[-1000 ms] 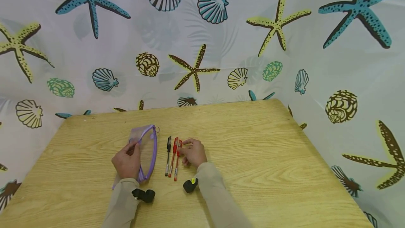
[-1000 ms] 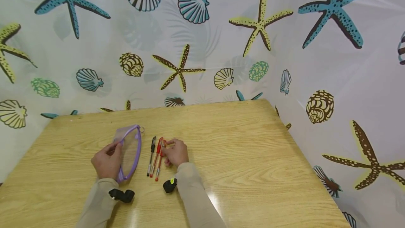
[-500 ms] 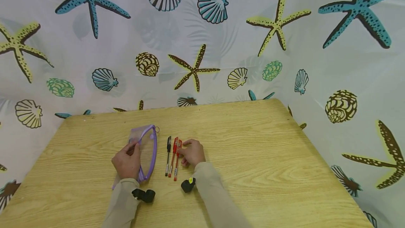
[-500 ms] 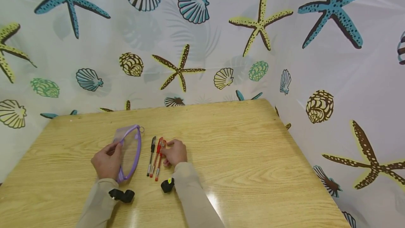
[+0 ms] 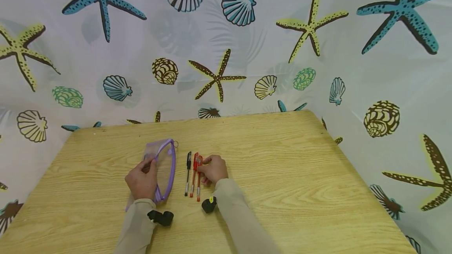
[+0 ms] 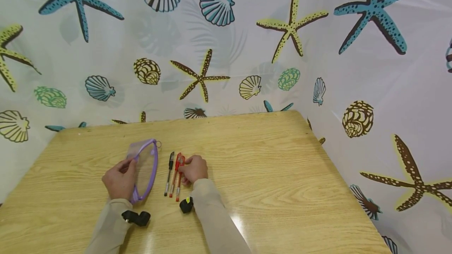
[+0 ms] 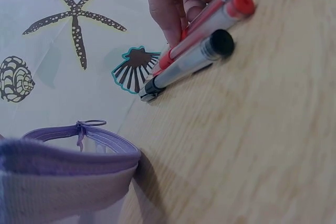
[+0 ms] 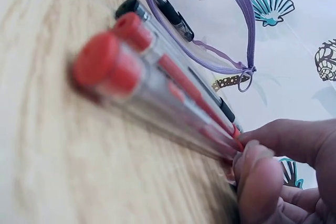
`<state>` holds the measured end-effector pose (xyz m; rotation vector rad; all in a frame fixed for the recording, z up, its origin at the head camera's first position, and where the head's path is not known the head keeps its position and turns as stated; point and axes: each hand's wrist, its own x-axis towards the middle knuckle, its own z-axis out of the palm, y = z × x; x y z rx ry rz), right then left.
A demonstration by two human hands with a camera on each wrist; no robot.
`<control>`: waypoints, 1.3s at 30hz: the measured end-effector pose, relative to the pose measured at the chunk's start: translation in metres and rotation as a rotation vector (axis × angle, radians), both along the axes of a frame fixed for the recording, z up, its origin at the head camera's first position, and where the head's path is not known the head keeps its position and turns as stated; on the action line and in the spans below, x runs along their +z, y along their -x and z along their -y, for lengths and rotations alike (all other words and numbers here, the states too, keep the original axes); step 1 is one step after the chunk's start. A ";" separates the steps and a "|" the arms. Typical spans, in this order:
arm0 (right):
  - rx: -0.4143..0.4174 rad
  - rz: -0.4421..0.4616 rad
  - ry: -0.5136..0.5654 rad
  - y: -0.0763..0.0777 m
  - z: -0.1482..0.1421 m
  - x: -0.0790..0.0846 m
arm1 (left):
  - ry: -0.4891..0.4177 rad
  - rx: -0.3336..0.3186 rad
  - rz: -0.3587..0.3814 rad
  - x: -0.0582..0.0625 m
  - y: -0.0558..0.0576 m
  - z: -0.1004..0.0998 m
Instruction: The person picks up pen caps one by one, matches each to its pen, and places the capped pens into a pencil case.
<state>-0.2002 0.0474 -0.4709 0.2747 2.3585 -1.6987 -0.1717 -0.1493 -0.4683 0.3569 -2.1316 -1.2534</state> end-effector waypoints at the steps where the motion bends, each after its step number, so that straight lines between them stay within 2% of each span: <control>1: 0.005 -0.005 -0.008 0.000 0.000 0.001 | 0.001 0.001 0.002 0.000 0.000 0.000; 8: 0.040 -0.019 -0.013 -0.001 -0.001 0.002 | 0.008 0.009 0.012 0.002 0.000 -0.001; 18: 0.037 -0.031 -0.018 -0.002 -0.003 -0.001 | 0.009 0.018 0.012 0.001 0.000 -0.002; 39: 0.032 -0.149 0.107 -0.005 -0.007 -0.008 | -0.014 0.009 0.019 0.001 -0.001 -0.002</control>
